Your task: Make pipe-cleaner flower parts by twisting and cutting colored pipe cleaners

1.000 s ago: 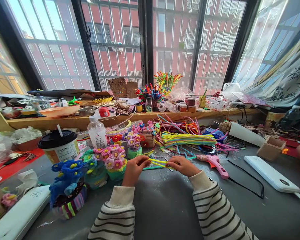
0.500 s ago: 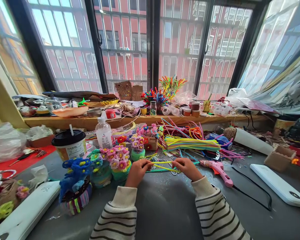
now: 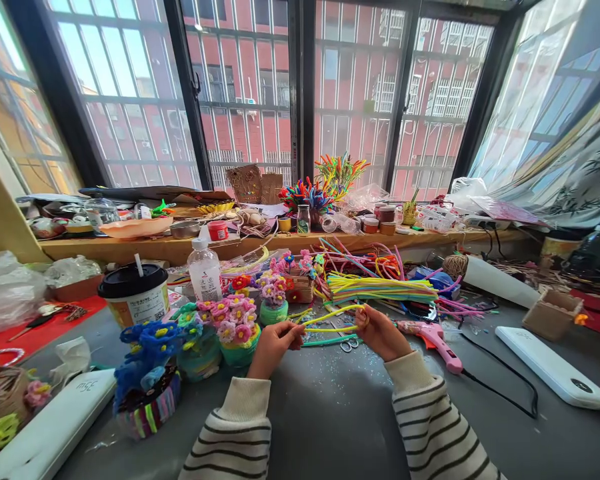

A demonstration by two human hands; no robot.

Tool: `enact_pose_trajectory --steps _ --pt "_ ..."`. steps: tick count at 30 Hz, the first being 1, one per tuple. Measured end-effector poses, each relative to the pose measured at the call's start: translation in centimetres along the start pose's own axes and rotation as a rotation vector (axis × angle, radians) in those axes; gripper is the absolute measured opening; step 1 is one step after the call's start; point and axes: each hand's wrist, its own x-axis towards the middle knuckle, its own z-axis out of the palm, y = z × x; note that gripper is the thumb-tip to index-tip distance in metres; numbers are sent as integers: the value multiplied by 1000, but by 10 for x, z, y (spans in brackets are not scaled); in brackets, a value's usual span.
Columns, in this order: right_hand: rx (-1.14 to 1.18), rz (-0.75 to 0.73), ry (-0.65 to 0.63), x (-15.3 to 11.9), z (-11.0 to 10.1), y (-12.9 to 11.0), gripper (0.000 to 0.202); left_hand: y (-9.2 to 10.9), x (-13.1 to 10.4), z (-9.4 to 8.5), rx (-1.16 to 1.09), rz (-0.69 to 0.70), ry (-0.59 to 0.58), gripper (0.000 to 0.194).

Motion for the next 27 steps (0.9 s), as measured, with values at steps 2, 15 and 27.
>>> enact_pose_trajectory --steps 2,15,27 --pt "93 -11 -15 1 0 2 15 -1 1 0 -30 -31 -42 30" --pt "403 -179 -18 5 19 5 10 0 -2 13 -33 -123 -415 26" --pt "480 -180 339 14 9 10 8 6 -7 19 -5 -123 -612 26"
